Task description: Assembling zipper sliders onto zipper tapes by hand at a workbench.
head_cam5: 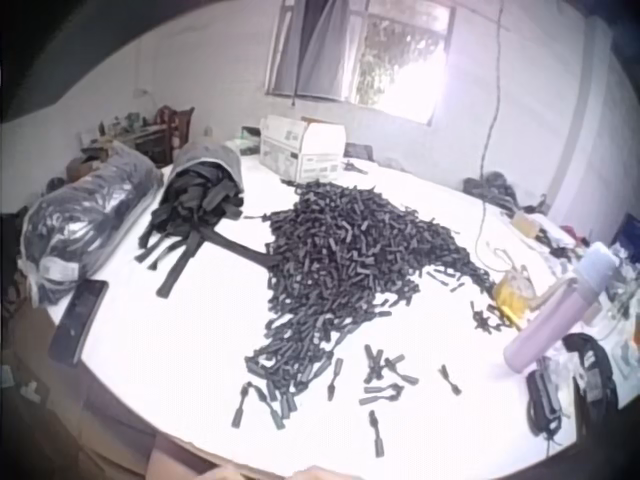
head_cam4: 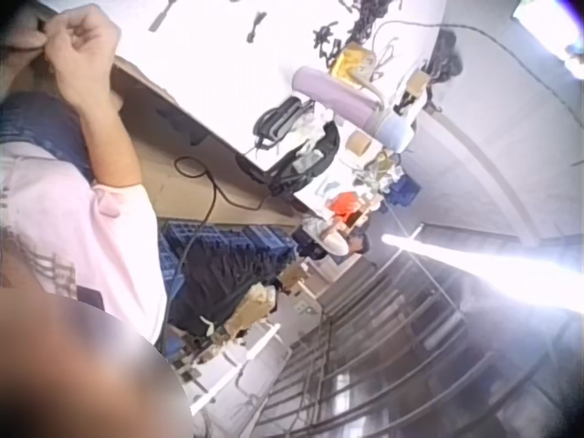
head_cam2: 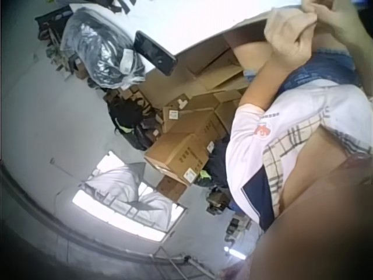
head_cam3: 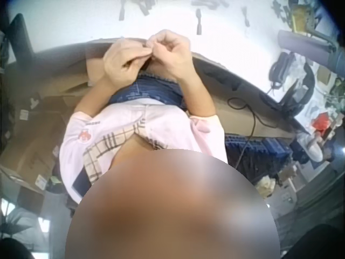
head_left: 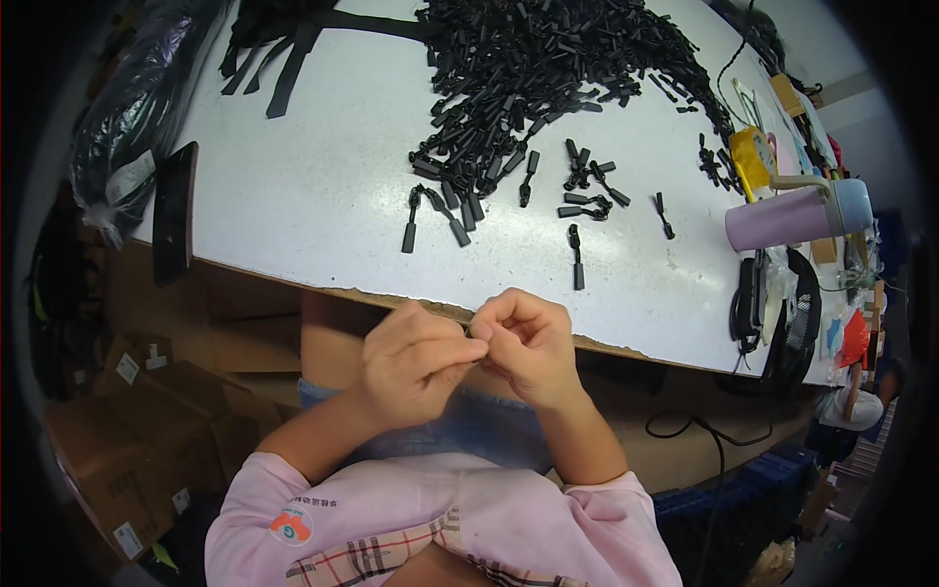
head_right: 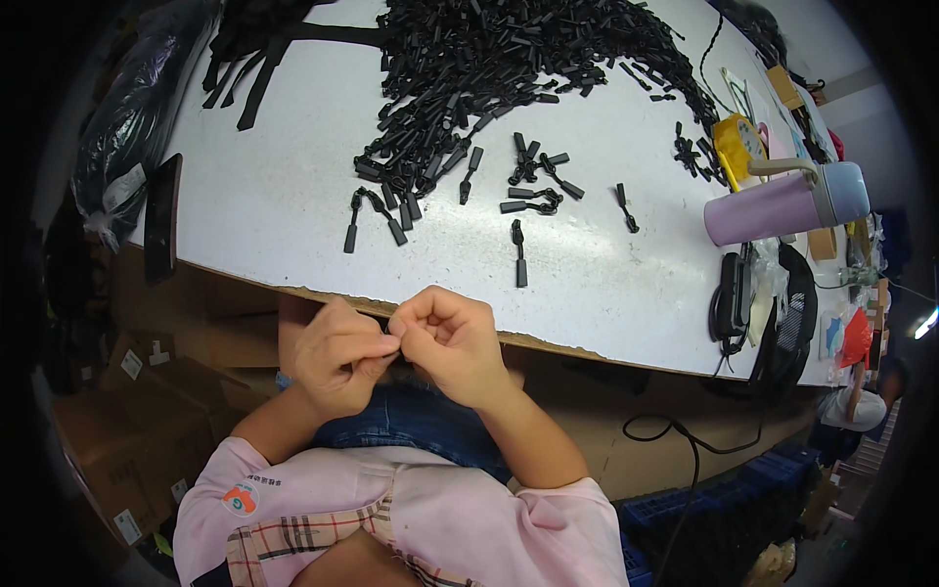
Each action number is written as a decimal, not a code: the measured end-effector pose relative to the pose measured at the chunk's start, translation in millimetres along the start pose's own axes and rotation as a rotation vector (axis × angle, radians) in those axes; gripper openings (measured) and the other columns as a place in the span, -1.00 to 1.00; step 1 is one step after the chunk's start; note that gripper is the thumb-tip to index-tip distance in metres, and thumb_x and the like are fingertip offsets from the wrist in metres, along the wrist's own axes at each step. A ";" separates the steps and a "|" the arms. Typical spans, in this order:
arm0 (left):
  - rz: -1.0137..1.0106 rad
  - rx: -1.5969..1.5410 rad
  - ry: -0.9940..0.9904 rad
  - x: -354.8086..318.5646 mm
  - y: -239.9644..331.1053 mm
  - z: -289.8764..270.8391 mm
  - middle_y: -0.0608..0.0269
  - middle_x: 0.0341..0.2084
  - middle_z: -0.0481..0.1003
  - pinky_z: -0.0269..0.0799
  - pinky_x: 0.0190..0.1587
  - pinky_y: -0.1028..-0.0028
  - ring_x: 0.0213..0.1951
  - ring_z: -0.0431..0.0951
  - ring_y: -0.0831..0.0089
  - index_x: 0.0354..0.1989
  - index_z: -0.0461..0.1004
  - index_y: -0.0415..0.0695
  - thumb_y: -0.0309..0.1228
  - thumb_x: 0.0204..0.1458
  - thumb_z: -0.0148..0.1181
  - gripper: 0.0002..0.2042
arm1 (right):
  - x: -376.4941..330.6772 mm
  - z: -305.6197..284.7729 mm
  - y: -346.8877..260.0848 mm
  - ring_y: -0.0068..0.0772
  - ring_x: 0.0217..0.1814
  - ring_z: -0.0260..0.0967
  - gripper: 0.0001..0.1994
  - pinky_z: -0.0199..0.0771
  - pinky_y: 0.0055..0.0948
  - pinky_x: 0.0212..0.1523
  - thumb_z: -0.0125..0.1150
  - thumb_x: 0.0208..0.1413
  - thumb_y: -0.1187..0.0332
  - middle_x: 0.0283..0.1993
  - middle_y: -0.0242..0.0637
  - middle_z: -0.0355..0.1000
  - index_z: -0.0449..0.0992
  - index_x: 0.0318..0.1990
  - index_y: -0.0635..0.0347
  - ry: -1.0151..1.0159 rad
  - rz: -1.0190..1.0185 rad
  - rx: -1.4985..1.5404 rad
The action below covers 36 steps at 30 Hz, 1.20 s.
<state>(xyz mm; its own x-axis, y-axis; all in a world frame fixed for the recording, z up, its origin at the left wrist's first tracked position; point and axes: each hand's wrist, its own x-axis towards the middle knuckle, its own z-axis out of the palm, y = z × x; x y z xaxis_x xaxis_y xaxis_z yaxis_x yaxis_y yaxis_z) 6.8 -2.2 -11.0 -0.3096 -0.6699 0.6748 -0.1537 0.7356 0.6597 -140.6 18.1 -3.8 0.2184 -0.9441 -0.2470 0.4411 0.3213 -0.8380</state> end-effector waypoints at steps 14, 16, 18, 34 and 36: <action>-0.839 -0.737 0.081 -6.9 -2.6 2.3 0.29 -0.45 0.38 0.27 -0.37 0.74 -0.44 0.34 0.72 -0.31 0.31 -0.32 -0.58 -0.09 0.03 -0.85 | 43.0 -21.4 -15.0 -0.34 -0.44 0.23 -0.84 0.26 -0.45 -0.47 0.14 -0.28 0.48 -0.38 -0.28 0.33 0.41 -0.43 0.25 0.477 -0.823 -1.593; -0.832 -0.711 0.074 -7.7 -3.8 3.4 0.30 -0.45 0.38 0.27 -0.37 0.74 -0.43 0.34 0.72 -0.31 0.32 -0.32 -0.59 -0.09 0.03 -0.85 | 26.2 -10.7 -16.9 -0.32 -0.48 0.25 -0.85 0.28 -0.46 -0.46 0.10 -0.31 0.60 -0.46 -0.26 0.33 0.38 -0.47 0.27 0.345 -0.549 -1.011; -0.821 -0.692 0.057 -5.9 -3.0 6.3 0.30 -0.45 0.38 0.27 -0.37 0.74 -0.43 0.34 0.72 -0.31 0.32 -0.32 -0.60 -0.09 0.02 -0.86 | 18.1 -6.2 -15.3 -0.30 -0.49 0.25 -0.86 0.28 -0.46 -0.47 0.09 -0.30 0.61 -0.49 -0.25 0.32 0.37 -0.47 0.27 0.358 -0.559 -0.945; -0.849 -0.615 0.120 -11.8 -1.3 6.5 0.36 -0.50 0.36 0.25 -0.46 0.79 -0.51 0.32 0.78 -0.34 0.34 -0.31 -0.59 -0.10 0.04 -0.87 | 23.4 1.1 0.9 -0.28 -0.47 0.17 -0.87 0.22 -0.42 -0.49 0.08 -0.28 0.55 -0.46 -0.25 0.23 0.35 -0.47 0.24 0.345 -0.746 -1.619; -0.845 -0.621 0.119 -13.3 -2.0 6.0 0.36 -0.51 0.36 0.25 -0.46 0.80 -0.51 0.31 0.78 -0.34 0.34 -0.31 -0.59 -0.09 0.04 -0.87 | 23.5 -1.4 1.7 -0.27 -0.46 0.18 -0.88 0.22 -0.41 -0.47 0.06 -0.28 0.55 -0.46 -0.26 0.24 0.34 -0.47 0.23 0.391 -0.819 -1.639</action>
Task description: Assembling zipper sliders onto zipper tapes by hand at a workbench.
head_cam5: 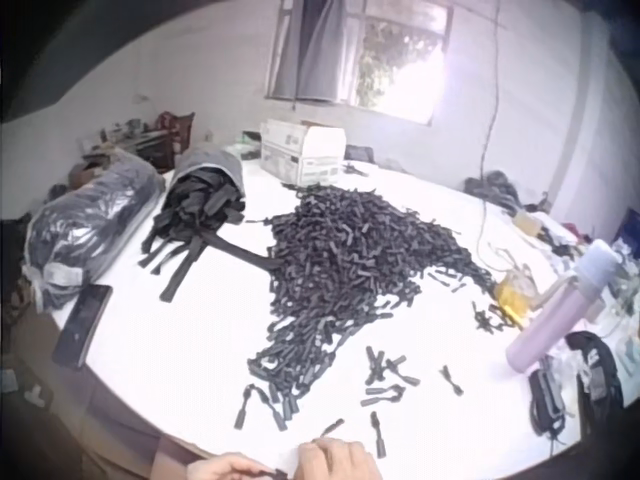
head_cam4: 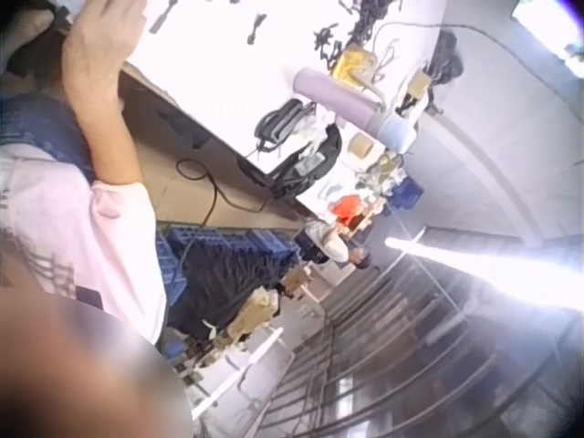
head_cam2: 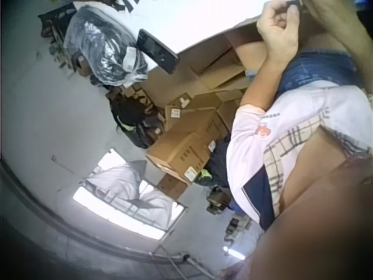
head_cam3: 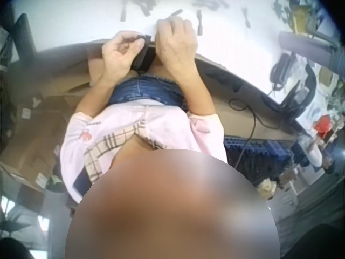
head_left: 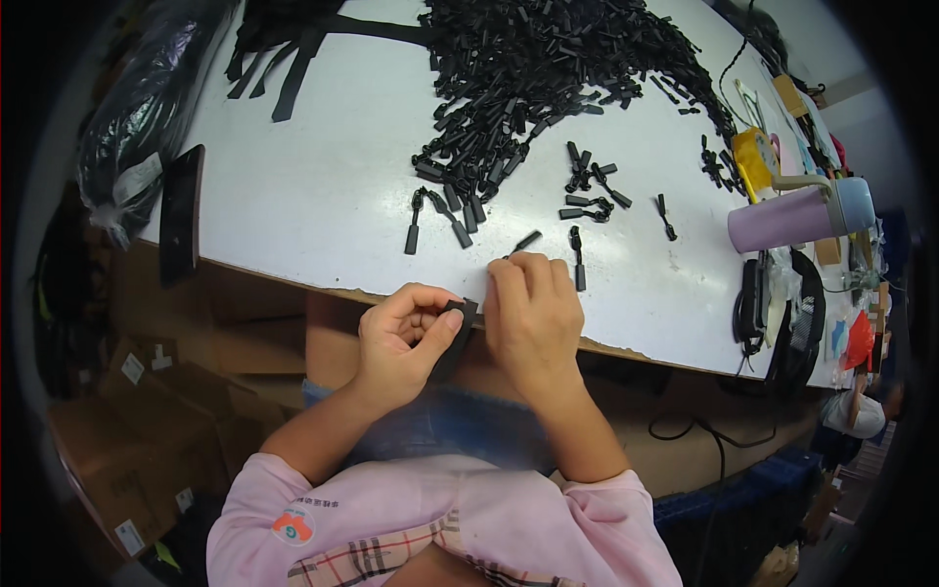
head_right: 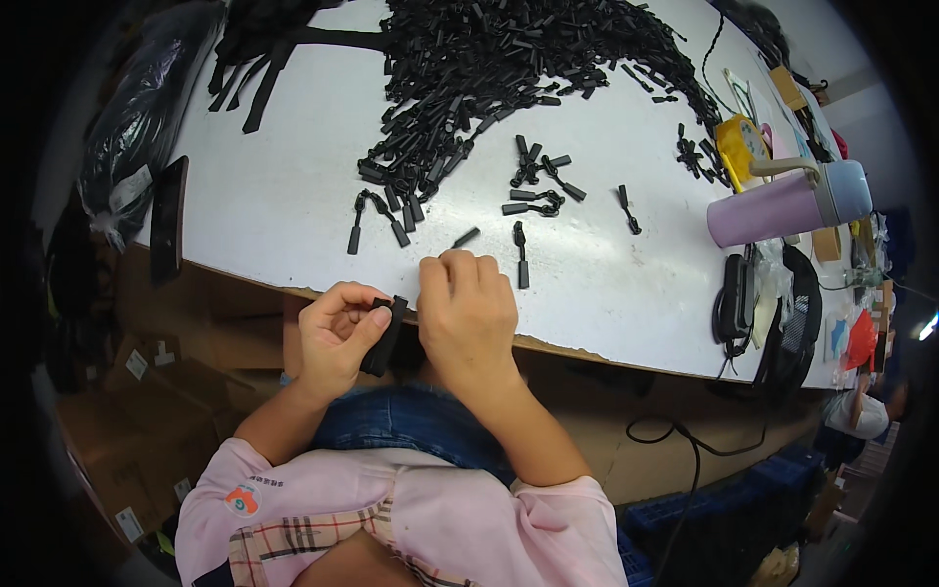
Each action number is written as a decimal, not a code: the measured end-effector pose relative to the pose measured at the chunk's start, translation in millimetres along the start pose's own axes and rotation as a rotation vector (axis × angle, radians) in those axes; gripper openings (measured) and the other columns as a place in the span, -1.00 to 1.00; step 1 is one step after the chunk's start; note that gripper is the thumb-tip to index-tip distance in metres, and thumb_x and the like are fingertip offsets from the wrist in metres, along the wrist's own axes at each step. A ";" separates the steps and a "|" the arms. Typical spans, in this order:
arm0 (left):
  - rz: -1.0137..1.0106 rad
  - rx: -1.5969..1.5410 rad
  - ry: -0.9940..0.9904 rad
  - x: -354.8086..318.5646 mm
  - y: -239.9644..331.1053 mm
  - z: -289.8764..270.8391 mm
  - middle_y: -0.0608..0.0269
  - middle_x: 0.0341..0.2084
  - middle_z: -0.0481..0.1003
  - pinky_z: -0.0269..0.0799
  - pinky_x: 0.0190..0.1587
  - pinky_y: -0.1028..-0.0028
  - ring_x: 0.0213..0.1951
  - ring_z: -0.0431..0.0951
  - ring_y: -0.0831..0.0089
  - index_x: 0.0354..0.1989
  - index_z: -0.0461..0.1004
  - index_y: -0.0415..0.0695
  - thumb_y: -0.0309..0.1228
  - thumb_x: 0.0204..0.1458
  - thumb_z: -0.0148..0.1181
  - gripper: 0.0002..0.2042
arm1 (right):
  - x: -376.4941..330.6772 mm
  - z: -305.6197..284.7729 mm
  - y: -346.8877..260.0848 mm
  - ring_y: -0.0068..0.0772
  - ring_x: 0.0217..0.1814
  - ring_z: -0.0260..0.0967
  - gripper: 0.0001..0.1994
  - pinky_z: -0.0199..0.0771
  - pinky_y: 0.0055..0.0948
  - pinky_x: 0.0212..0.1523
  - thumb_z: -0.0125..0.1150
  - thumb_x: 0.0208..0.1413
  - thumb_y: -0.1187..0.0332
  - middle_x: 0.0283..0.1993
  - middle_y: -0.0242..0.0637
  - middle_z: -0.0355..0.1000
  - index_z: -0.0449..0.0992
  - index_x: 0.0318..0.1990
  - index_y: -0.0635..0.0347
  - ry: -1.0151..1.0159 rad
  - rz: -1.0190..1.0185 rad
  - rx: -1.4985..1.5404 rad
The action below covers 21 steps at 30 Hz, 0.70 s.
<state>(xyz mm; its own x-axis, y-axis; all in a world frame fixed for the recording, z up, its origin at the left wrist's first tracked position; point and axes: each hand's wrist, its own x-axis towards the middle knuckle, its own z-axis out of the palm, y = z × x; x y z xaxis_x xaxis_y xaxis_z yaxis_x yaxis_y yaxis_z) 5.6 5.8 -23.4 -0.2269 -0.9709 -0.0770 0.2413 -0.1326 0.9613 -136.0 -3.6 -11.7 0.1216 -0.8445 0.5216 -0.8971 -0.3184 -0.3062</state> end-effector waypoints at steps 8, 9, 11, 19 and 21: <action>-0.028 0.003 -0.057 1.3 0.6 1.3 0.29 -0.46 0.38 0.28 -0.38 0.73 -0.44 0.35 0.69 -0.34 0.33 -0.31 -0.61 -0.10 0.03 -0.88 | -6.9 -19.6 4.1 -0.68 -0.39 0.26 -0.90 0.26 -0.71 -0.35 0.00 -0.08 0.60 -0.39 -0.39 0.32 0.34 -0.35 0.32 -0.175 0.559 1.044; -0.028 0.004 -0.059 2.0 0.7 1.7 0.29 -0.46 0.38 0.28 -0.38 0.73 -0.44 0.35 0.69 -0.34 0.33 -0.31 -0.61 -0.10 0.03 -0.88 | -6.1 -17.4 2.7 -0.60 -0.46 0.28 -0.91 0.29 -0.68 -0.47 0.07 -0.15 0.57 -0.50 -0.29 0.35 0.40 -0.42 0.27 -0.149 0.464 1.032; 0.048 0.044 -0.110 3.9 1.6 1.8 0.24 -0.43 0.36 0.28 -0.35 0.70 -0.40 0.35 0.65 -0.35 0.34 -0.32 -0.62 -0.11 0.03 -0.88 | -0.7 -24.6 -4.5 -0.50 -0.48 0.28 -0.90 0.28 -0.62 -0.47 0.09 -0.21 0.60 -0.52 -0.29 0.35 0.42 -0.45 0.26 -0.160 0.391 0.935; 0.160 0.215 -0.060 5.7 4.3 6.5 0.32 -0.53 0.37 0.17 -0.61 0.73 -0.63 0.26 0.74 -0.47 0.39 -0.26 -0.60 -0.16 0.08 -0.94 | -2.5 -28.5 0.8 -0.36 -0.49 0.21 -0.77 0.23 -0.52 -0.49 0.15 -0.35 0.62 -0.51 -0.29 0.31 0.45 -0.40 0.24 -0.078 0.028 0.669; 0.139 0.296 -0.124 6.9 7.9 1.7 0.34 -0.54 0.37 0.09 -0.64 0.72 -0.68 0.19 0.76 -0.47 0.39 -0.26 -0.61 -0.17 0.08 -0.94 | -1.9 -30.3 -2.2 -0.34 -0.47 0.18 -0.70 0.22 -0.51 -0.48 0.14 -0.38 0.63 -0.48 -0.29 0.27 0.43 -0.35 0.23 -0.064 -0.086 0.477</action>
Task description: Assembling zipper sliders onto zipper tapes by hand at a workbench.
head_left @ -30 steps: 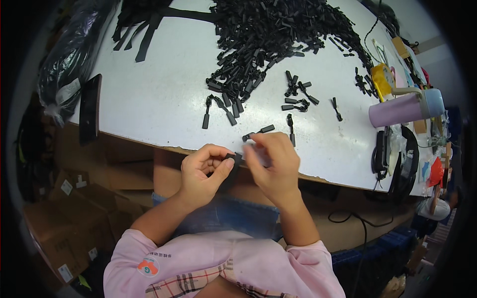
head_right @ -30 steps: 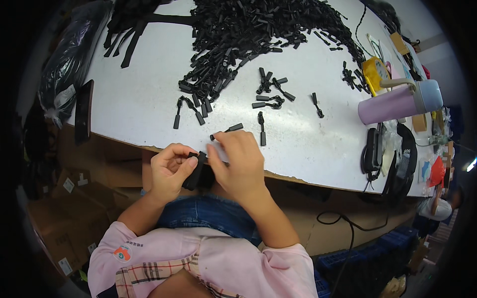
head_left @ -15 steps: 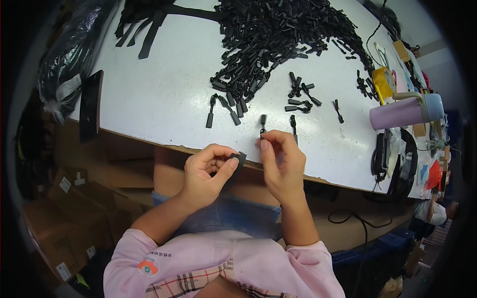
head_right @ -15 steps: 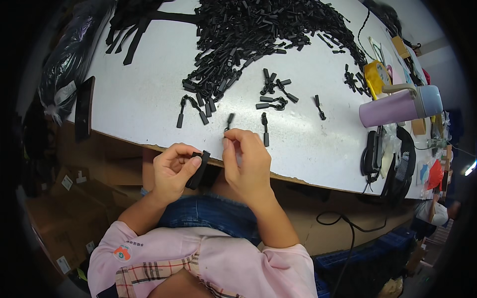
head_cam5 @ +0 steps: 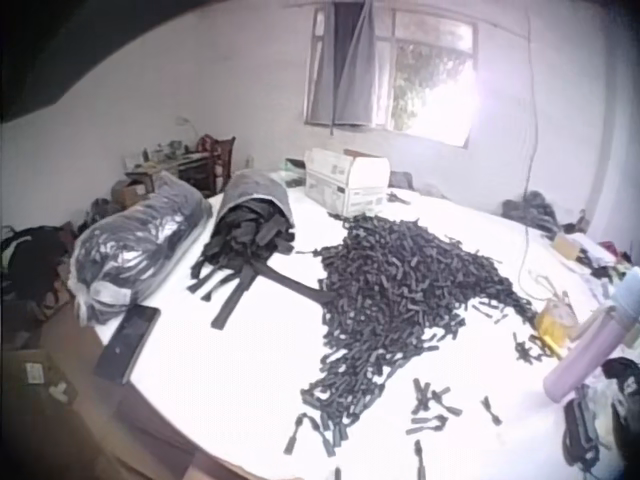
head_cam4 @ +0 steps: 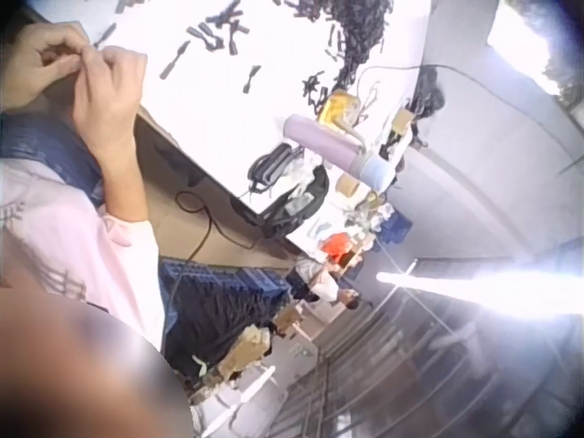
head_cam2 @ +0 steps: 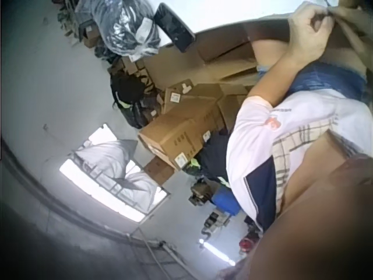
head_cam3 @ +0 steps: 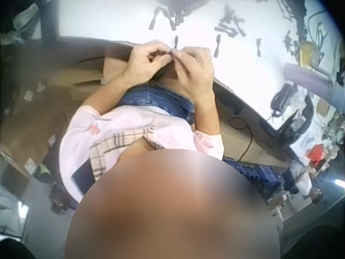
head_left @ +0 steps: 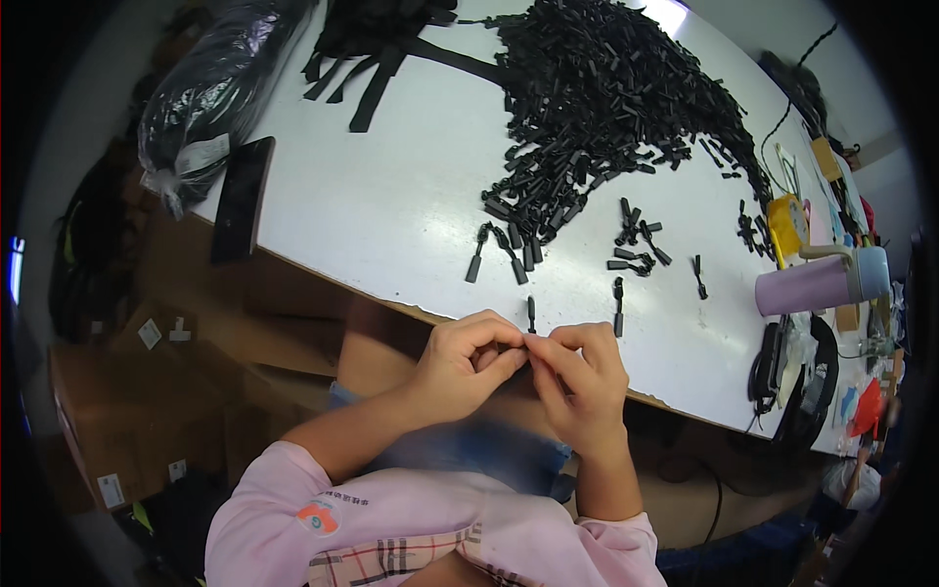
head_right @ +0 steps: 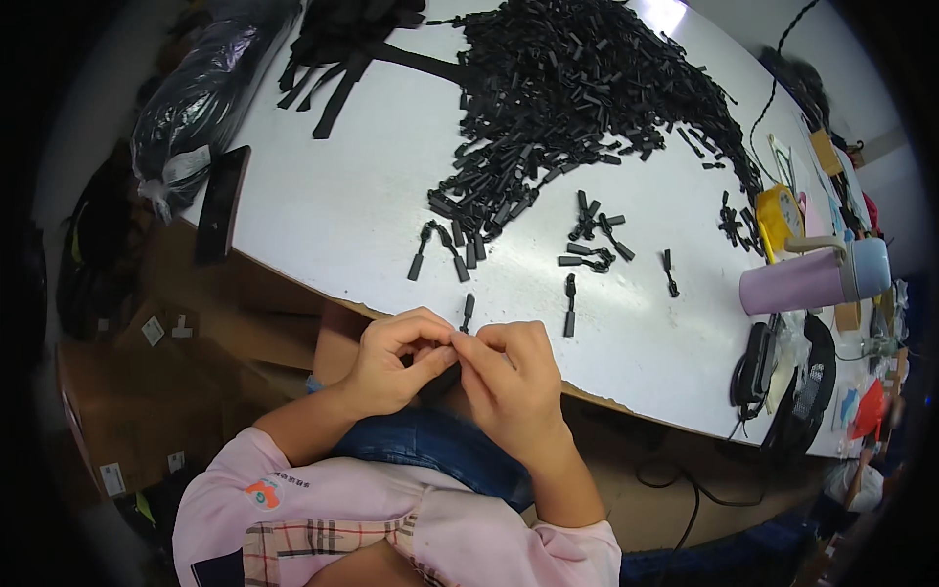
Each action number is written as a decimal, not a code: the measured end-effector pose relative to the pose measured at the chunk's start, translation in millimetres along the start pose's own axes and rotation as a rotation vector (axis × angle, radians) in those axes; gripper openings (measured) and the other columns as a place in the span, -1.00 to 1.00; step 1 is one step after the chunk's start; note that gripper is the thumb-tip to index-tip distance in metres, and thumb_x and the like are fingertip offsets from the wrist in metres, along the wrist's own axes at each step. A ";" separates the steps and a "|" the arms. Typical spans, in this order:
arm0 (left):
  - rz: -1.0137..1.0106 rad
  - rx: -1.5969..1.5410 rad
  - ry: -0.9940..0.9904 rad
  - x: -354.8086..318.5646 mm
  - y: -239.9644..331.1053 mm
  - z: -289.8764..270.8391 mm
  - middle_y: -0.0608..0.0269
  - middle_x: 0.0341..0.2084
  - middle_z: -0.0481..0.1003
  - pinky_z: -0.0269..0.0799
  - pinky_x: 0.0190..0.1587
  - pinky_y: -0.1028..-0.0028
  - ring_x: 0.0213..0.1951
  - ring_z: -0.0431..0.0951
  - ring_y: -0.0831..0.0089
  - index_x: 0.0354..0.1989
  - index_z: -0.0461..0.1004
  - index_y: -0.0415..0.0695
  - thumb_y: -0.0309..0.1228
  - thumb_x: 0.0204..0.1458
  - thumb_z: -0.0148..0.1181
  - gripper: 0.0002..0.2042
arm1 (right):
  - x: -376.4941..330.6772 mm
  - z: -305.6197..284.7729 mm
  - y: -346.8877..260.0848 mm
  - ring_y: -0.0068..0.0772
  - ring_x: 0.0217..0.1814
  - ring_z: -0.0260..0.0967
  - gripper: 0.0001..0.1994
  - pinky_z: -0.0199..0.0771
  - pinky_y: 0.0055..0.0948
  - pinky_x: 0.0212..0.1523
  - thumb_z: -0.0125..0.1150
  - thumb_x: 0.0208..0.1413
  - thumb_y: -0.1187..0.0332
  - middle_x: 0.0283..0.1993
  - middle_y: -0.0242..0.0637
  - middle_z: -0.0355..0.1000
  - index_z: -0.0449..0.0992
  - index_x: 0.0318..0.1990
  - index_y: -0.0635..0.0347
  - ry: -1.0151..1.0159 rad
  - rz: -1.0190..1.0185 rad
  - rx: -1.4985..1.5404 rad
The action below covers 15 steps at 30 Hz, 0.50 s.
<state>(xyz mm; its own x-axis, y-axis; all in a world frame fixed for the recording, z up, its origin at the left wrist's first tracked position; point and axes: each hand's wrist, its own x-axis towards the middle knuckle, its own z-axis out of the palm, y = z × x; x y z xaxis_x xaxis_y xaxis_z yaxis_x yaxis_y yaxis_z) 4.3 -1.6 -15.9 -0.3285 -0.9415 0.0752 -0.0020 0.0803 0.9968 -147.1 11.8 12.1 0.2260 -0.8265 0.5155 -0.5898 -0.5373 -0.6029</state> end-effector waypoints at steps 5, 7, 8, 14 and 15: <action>-0.083 -0.020 -0.063 -2.3 -2.2 -6.2 0.34 -0.51 0.37 0.13 -0.56 0.73 -0.59 0.24 0.74 -0.42 0.38 -0.27 -0.61 -0.16 0.07 -0.91 | -1.0 2.3 -0.9 -0.30 -0.43 0.15 -0.61 0.21 -0.49 -0.47 0.13 -0.42 0.65 -0.43 -0.25 0.23 0.41 -0.27 0.21 -0.037 -0.099 -0.068; -0.152 -0.101 -0.077 -5.1 -5.3 -4.9 0.31 -0.45 0.38 0.25 -0.45 0.76 -0.48 0.34 0.71 -0.36 0.37 -0.29 -0.62 -0.14 0.07 -0.87 | -0.5 3.5 0.7 -0.33 -0.44 0.17 -0.63 0.22 -0.54 -0.50 0.13 -0.37 0.65 -0.42 -0.24 0.23 0.40 -0.25 0.24 -0.038 -0.108 -0.012; -0.126 -0.278 -0.024 -5.3 -5.7 -1.6 0.29 -0.44 0.38 0.27 -0.42 0.75 -0.47 0.35 0.70 -0.33 0.35 -0.30 -0.62 -0.13 0.06 -0.85 | -1.2 5.4 -0.4 -0.33 -0.44 0.17 -0.63 0.22 -0.54 -0.50 0.13 -0.37 0.65 -0.42 -0.24 0.23 0.40 -0.25 0.24 -0.038 -0.110 -0.010; -0.001 -0.496 0.059 0.1 2.2 1.4 0.27 -0.35 0.31 0.28 -0.34 0.73 -0.38 0.33 0.71 -0.24 0.30 -0.28 -0.64 -0.10 0.01 -0.79 | -10.1 17.3 -12.0 -0.63 -0.54 0.19 -0.88 0.17 -0.73 -0.57 0.11 -0.17 0.60 -0.49 -0.31 0.26 0.39 -0.39 0.32 0.174 0.445 0.415; 0.072 -0.392 0.044 0.0 -0.4 -0.7 0.27 -0.35 0.31 0.27 -0.35 0.73 -0.38 0.33 0.72 -0.23 0.30 -0.28 -0.64 -0.10 0.00 -0.79 | -9.9 20.1 -11.0 -0.68 -0.54 0.18 -0.90 0.17 -0.75 -0.56 0.10 -0.15 0.60 -0.49 -0.34 0.27 0.38 -0.41 0.33 0.177 0.493 0.559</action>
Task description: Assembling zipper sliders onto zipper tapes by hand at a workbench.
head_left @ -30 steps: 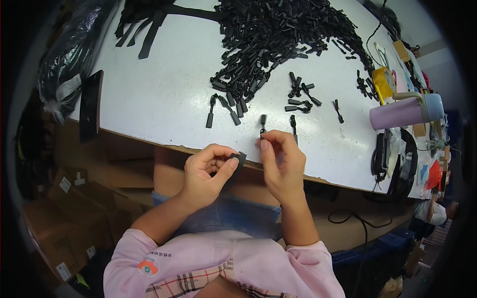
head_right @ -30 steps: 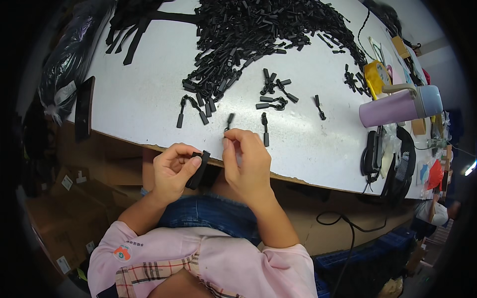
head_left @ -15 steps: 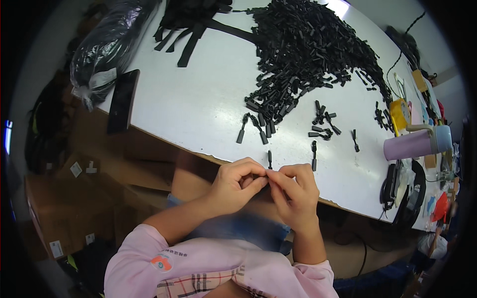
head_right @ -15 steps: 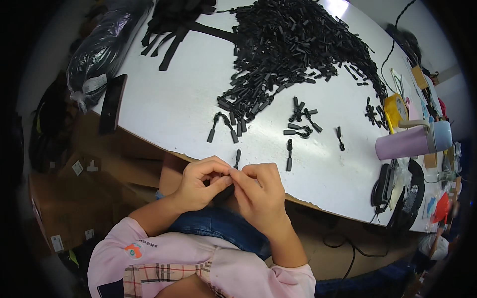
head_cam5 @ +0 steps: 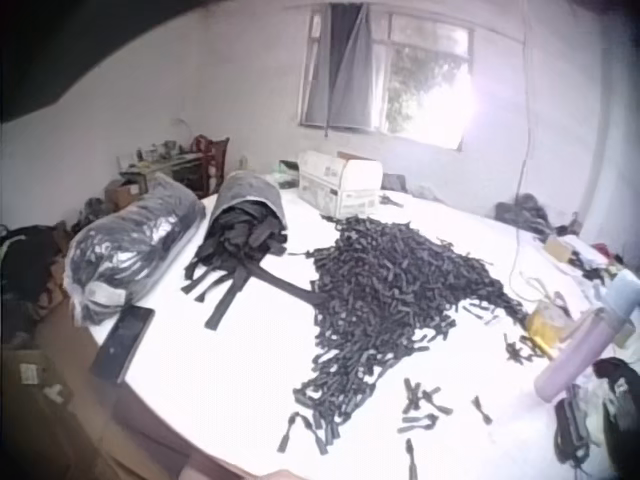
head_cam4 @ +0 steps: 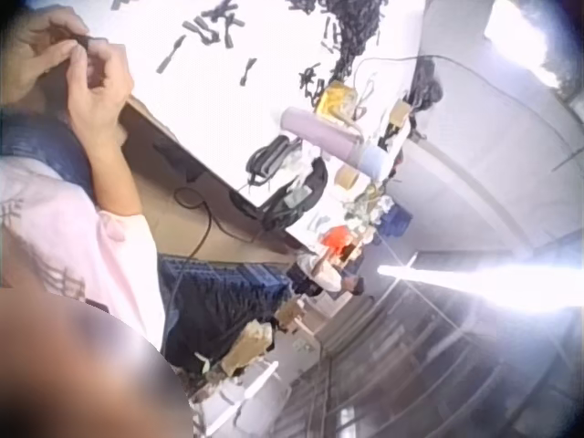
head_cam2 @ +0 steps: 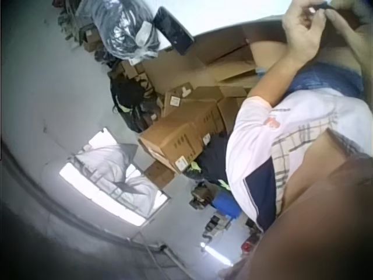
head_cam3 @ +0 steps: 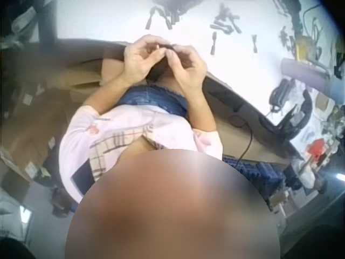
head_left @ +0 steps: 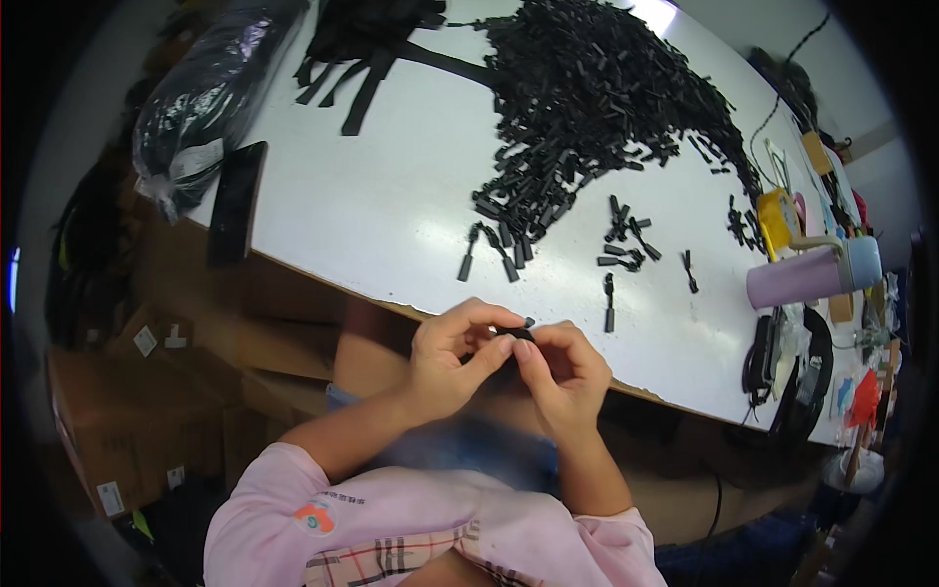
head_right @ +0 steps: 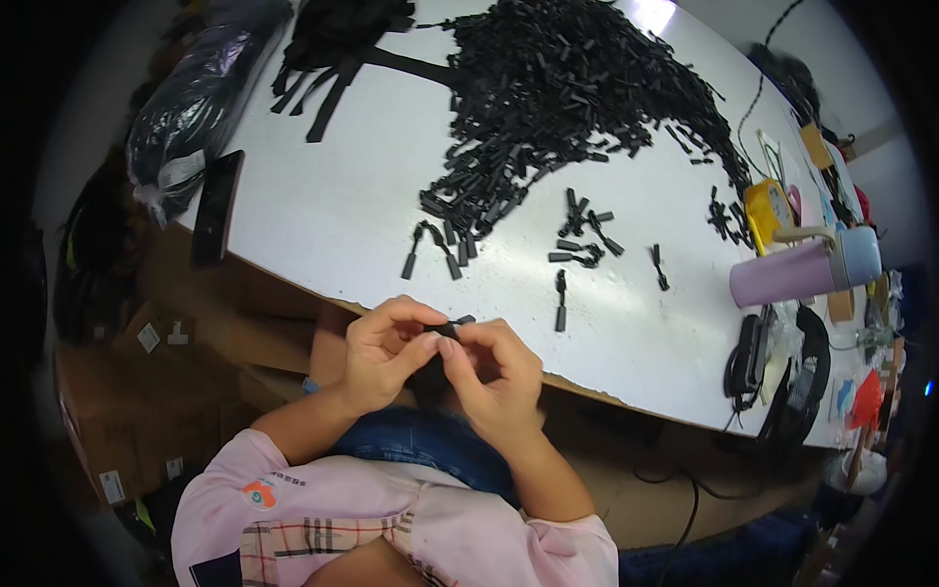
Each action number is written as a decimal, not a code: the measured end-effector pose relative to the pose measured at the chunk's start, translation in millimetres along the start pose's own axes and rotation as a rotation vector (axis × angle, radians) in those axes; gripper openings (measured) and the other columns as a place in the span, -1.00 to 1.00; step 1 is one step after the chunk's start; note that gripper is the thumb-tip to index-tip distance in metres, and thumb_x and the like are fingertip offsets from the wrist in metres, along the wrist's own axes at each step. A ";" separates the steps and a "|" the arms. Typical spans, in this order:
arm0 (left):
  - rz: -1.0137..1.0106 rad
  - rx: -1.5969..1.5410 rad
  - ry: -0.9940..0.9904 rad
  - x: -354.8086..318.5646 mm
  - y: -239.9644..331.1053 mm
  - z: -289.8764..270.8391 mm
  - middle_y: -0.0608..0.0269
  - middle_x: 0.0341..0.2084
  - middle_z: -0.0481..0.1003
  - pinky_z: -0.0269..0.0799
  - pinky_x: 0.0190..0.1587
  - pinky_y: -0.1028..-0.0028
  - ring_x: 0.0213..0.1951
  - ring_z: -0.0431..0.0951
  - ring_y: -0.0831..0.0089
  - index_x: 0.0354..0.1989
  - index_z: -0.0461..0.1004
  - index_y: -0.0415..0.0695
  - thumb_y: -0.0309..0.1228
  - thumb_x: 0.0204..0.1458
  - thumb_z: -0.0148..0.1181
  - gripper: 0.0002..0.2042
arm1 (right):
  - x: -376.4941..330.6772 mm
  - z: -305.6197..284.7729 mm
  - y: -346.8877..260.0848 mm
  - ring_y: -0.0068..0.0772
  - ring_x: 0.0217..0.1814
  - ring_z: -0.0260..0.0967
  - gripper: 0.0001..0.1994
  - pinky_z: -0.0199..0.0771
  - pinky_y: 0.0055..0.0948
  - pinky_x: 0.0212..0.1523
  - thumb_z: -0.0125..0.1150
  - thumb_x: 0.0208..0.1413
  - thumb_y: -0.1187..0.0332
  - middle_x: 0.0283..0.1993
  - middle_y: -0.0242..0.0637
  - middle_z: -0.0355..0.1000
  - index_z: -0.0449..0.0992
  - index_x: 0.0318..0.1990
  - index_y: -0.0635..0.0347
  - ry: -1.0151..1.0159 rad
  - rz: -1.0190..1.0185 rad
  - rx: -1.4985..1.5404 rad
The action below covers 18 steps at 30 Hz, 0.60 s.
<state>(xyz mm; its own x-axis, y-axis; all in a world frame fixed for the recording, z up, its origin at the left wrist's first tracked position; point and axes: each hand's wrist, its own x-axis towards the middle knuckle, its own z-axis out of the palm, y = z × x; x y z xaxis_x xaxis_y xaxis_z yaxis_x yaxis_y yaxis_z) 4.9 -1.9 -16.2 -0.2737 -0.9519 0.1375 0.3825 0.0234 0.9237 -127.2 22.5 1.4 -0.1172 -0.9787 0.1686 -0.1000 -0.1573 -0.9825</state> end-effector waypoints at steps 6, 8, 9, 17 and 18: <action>-0.221 -0.142 0.046 1.9 10.1 1.8 0.34 -0.47 0.32 0.17 -0.64 0.79 -0.52 0.29 0.76 -0.27 0.32 -0.30 -0.58 -0.10 0.02 -0.81 | 10.3 -2.8 -0.4 -0.75 -0.56 0.14 -0.94 0.12 -0.79 -0.59 0.07 -0.09 0.57 -0.52 -0.44 0.26 0.36 -0.42 0.32 -0.149 0.195 0.479; -0.217 -0.150 0.008 3.9 12.0 2.0 0.30 -0.46 0.31 0.17 -0.65 0.80 -0.53 0.28 0.74 -0.29 0.33 -0.30 -0.59 -0.12 0.02 -0.83 | 11.9 -10.6 2.4 -0.76 -0.59 0.13 -0.95 0.09 -0.79 -0.62 0.07 -0.09 0.55 -0.54 -0.45 0.26 0.36 -0.43 0.32 -0.205 0.302 0.546; -0.207 -0.151 -0.021 3.9 12.8 1.7 0.26 -0.45 0.31 0.17 -0.66 0.80 -0.55 0.27 0.73 -0.32 0.34 -0.30 -0.60 -0.14 0.02 -0.84 | 12.4 -13.6 3.6 -0.78 -0.62 0.11 -0.95 0.07 -0.80 -0.65 0.07 -0.09 0.53 -0.56 -0.46 0.26 0.35 -0.45 0.31 -0.271 0.408 0.620; -0.109 -0.061 -0.038 3.2 13.9 7.5 0.27 -0.45 0.30 0.10 -0.66 0.79 -0.59 0.22 0.73 -0.30 0.36 -0.30 -0.57 -0.11 0.00 -0.84 | 8.0 -7.3 -0.5 -0.81 -0.58 0.10 -0.96 0.06 -0.82 -0.63 0.06 -0.07 0.53 -0.53 -0.46 0.26 0.35 -0.44 0.30 -0.204 0.354 0.571; -0.082 -0.027 -0.016 3.8 14.9 9.0 0.27 -0.45 0.30 0.10 -0.66 0.79 -0.60 0.21 0.74 -0.30 0.36 -0.29 -0.56 -0.11 0.00 -0.84 | 5.1 -3.2 -1.0 -0.81 -0.54 0.11 -0.96 0.07 -0.83 -0.60 0.05 -0.07 0.55 -0.51 -0.46 0.26 0.34 -0.43 0.30 -0.115 0.246 0.490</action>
<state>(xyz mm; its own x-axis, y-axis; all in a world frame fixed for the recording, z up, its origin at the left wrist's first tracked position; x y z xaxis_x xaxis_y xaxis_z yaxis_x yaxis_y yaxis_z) 1.6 -2.4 1.2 -0.3186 -0.9454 0.0679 0.3818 -0.0624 0.9221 -130.8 18.1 3.6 0.0321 -0.9981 -0.0528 0.3908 0.0611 -0.9184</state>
